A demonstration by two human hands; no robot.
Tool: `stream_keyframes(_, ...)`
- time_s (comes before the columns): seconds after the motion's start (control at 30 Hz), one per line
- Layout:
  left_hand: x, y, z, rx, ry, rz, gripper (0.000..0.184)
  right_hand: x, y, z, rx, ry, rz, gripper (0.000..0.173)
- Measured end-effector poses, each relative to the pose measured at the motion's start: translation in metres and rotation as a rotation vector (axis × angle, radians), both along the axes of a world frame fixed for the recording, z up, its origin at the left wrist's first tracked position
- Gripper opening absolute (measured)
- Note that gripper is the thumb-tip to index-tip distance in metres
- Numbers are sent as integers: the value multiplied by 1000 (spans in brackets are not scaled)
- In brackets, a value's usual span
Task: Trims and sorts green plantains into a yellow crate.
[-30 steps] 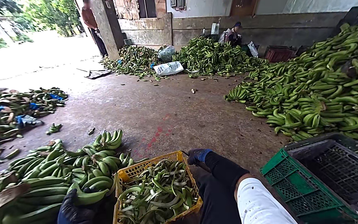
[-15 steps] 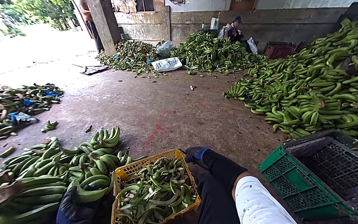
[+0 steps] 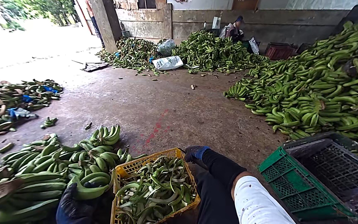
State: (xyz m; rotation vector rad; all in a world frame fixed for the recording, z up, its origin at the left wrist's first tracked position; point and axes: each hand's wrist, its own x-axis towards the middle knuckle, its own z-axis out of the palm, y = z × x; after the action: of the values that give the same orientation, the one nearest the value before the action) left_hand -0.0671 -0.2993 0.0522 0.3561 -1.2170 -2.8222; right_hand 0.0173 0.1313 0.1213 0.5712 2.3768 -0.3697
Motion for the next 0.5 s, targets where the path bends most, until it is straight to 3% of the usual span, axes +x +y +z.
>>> stream_keyframes(0.5,-4,0,-2,-5,-7,-18,23,-1,-8,4,22,-10,18,39)
